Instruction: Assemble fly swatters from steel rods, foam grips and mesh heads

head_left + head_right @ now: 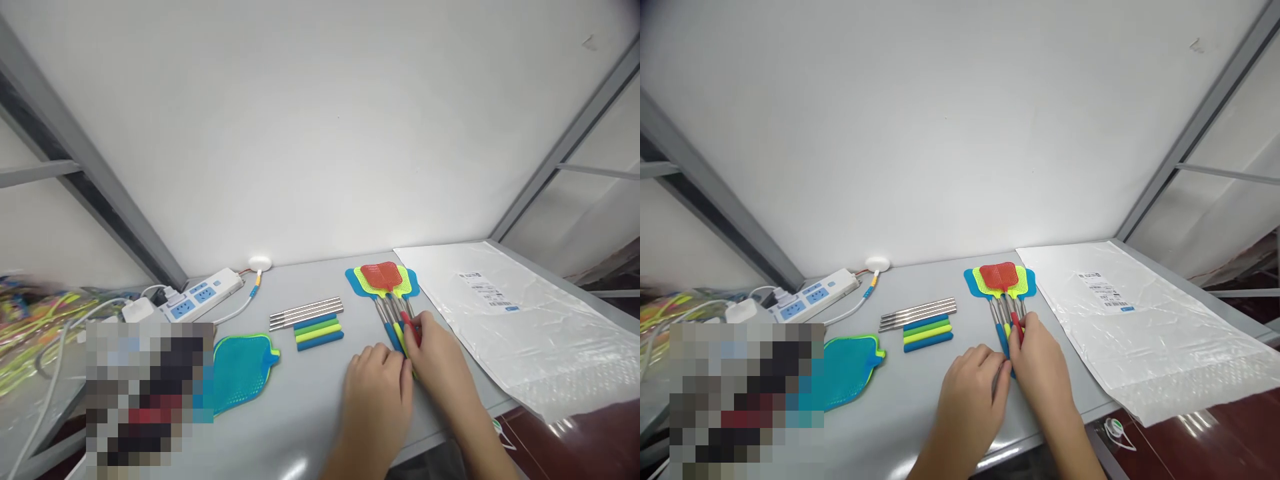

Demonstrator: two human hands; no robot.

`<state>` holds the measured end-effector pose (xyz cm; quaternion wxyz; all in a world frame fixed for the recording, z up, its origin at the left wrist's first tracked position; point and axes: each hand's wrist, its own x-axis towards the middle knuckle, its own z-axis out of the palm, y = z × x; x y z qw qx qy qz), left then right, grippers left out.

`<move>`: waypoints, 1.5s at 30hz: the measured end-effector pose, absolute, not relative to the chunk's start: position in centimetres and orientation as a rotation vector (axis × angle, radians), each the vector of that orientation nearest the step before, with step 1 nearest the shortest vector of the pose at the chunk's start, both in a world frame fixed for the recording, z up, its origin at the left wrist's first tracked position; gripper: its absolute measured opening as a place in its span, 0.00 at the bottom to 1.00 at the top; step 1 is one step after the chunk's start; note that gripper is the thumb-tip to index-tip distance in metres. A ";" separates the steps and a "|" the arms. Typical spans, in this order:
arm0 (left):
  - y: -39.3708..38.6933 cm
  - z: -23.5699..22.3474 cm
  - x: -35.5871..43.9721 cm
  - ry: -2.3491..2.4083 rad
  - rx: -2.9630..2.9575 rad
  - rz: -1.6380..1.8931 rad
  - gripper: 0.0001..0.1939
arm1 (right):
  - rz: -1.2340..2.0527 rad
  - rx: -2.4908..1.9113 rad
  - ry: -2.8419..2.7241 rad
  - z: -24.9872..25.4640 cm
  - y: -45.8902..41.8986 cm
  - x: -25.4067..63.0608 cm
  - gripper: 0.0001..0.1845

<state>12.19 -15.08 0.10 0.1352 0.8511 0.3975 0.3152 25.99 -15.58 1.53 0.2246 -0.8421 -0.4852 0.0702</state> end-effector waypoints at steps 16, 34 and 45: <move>-14.4 -1.0 10.4 0.781 2.231 1.259 0.08 | 0.210 -2.409 -1.374 1.2 -15.9 25.4 0.09; -14.9 0.7 8.9 1.093 2.330 1.278 0.11 | 0.536 -2.273 -1.469 5.0 -10.5 31.4 0.17; -14.6 0.8 2.4 1.156 2.148 1.320 0.09 | 0.383 -2.488 -1.521 3.9 -9.8 29.2 0.16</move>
